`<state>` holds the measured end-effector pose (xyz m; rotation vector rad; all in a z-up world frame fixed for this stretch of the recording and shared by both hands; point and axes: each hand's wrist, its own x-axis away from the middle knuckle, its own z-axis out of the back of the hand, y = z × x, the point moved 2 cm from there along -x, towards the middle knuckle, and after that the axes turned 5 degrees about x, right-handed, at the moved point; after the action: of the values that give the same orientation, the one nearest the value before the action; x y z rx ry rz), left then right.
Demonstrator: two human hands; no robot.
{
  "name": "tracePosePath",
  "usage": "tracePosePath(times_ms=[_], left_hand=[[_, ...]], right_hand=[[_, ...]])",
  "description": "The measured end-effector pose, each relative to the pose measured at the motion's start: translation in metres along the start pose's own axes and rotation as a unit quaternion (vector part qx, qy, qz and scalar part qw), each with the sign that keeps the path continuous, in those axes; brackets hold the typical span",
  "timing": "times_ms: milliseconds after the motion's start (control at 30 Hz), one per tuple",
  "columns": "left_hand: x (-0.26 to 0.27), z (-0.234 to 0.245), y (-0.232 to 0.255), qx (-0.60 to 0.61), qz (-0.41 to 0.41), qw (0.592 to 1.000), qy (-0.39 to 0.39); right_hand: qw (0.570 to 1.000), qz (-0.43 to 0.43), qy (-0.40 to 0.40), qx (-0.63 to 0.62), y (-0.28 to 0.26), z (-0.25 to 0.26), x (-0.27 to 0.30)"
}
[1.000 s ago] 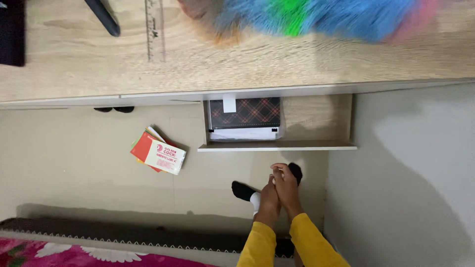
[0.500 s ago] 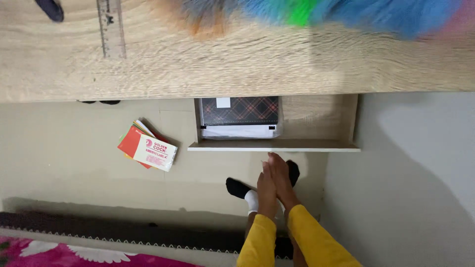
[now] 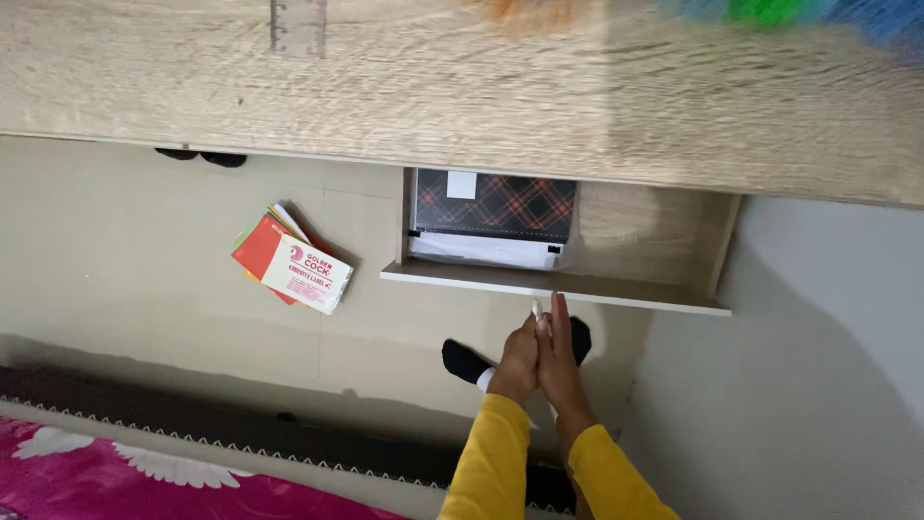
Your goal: Remove books and stationery from a drawer, handle a white string, and use a duster to clean the drawer area.
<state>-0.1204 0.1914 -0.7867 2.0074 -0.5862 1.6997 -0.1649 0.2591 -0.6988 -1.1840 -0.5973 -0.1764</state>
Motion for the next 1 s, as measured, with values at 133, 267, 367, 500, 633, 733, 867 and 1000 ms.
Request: tracePosePath(times_ms=[133, 267, 367, 500, 633, 733, 867, 1000], left_hand=[[0.032, -0.012, 0.02, 0.032, 0.008, 0.998, -0.058], [0.042, -0.012, 0.022, 0.094, 0.04, 0.993, -0.057], [-0.002, 0.01, 0.004, 0.119, 0.017, 0.991, -0.057], [-0.012, 0.016, -0.002, 0.055, -0.037, 0.996, -0.052], [-0.021, 0.046, 0.002, -0.087, -0.086, 0.992, -0.009], [-0.055, 0.095, -0.01, -0.113, -0.084, 0.99, 0.013], [-0.072, 0.159, -0.029, -0.061, -0.065, 0.993, 0.075], [-0.047, 0.193, -0.041, -0.072, -0.093, 0.987, 0.106]], right_hand=[[0.998, -0.045, -0.018, -0.047, -0.025, -0.001, -0.006], [0.98, -0.187, -0.062, 0.012, -0.008, -0.005, -0.011], [0.982, -0.161, -0.081, 0.065, 0.021, -0.013, -0.029], [0.981, -0.029, -0.064, 0.179, 0.074, -0.012, -0.067], [0.98, 0.128, 0.03, 0.151, 0.078, 0.004, -0.119], [0.966, 0.096, -0.058, 0.234, 0.111, -0.004, -0.159], [0.891, 0.192, -0.179, 0.372, 0.193, -0.027, -0.205], [0.779, 0.171, -0.243, 0.553, 0.181, -0.025, -0.203]])
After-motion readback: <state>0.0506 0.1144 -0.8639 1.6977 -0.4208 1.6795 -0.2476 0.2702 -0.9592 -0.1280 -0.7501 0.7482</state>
